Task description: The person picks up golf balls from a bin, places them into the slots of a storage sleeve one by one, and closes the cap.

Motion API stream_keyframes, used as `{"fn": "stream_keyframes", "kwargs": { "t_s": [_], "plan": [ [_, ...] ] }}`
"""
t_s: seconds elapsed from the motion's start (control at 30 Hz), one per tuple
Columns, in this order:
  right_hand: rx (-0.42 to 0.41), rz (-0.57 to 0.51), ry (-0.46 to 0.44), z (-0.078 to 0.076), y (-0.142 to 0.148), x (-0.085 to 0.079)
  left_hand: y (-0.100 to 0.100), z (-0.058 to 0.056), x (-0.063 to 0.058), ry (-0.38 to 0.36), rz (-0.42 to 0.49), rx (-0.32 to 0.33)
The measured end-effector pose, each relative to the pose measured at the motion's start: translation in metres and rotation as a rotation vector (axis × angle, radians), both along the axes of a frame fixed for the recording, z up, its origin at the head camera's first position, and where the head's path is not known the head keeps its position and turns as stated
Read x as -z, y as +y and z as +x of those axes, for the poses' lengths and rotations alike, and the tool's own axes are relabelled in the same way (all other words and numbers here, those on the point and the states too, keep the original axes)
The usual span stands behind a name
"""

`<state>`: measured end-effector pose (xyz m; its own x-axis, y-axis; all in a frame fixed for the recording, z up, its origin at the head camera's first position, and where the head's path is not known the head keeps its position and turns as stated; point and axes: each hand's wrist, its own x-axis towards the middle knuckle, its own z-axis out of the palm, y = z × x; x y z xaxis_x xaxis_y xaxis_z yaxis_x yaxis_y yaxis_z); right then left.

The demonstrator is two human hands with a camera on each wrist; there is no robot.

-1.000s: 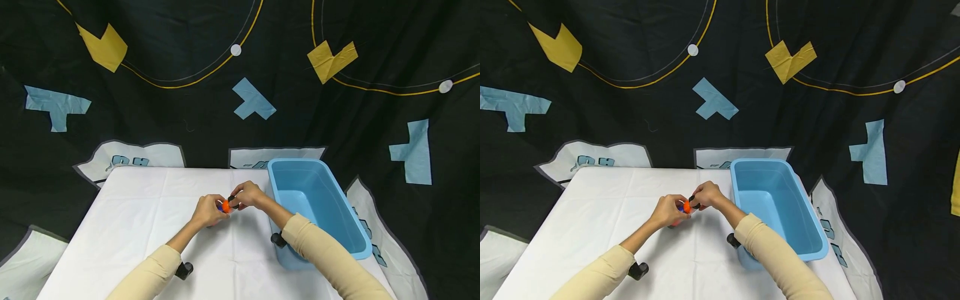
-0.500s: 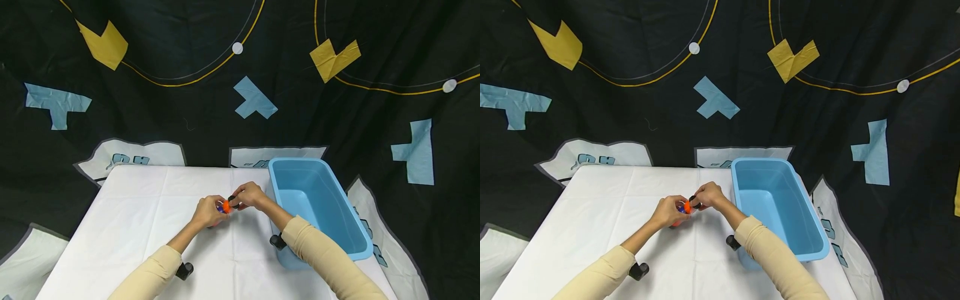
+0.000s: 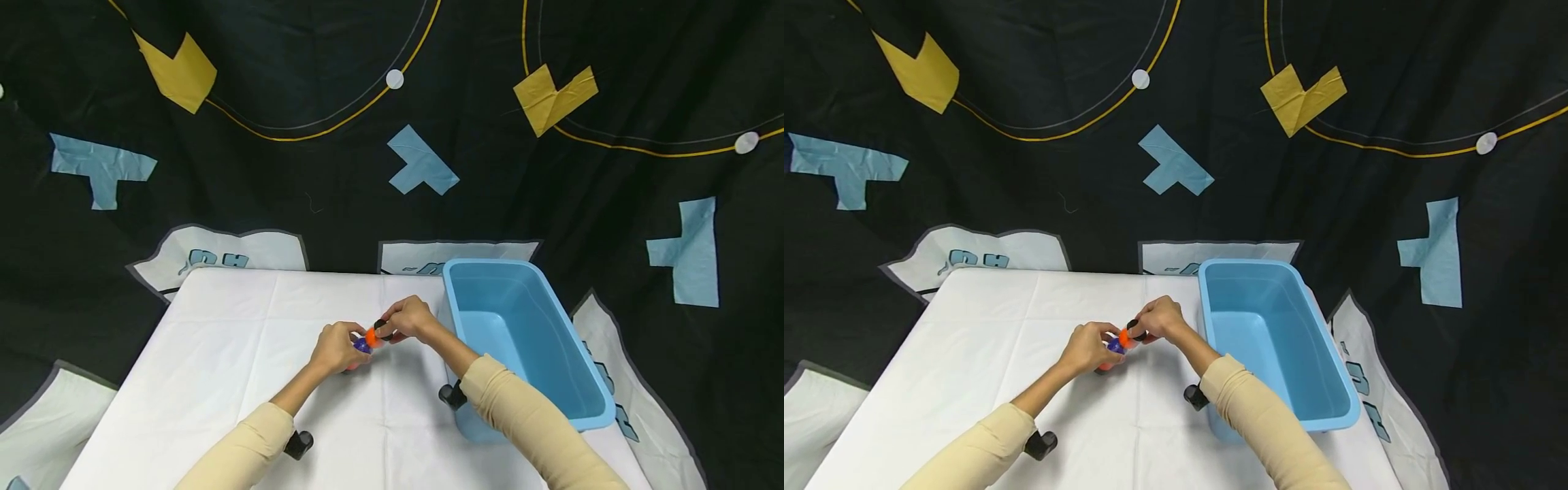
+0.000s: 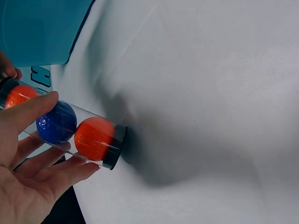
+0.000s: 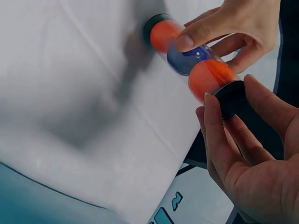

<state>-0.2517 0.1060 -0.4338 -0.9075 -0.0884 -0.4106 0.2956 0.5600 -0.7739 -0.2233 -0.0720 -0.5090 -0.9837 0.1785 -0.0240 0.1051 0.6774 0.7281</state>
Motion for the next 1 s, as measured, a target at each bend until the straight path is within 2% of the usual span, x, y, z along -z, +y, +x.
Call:
{"fn": "stream_keyframes", "kwargs": {
  "t_s": [0.27,0.57,0.8,1.0],
  "plan": [
    [0.033,0.009,-0.004,0.0029,-0.0018,-0.0013,0.0021,0.0029,0.0005,0.007,0.006,0.0],
    [0.014,0.018,0.02,0.0001,-0.0056,-0.0011,0.0003,0.0009,0.0,0.01,-0.012,-0.026],
    [0.023,0.017,0.015,-0.0034,-0.006,-0.0005,-0.0004,-0.0004,-0.0034,0.011,-0.001,-0.021],
    [0.038,0.009,-0.002,-0.0022,-0.0047,0.0012,-0.0001,-0.0004,-0.0016,0.008,-0.003,-0.017]
  ]
}}
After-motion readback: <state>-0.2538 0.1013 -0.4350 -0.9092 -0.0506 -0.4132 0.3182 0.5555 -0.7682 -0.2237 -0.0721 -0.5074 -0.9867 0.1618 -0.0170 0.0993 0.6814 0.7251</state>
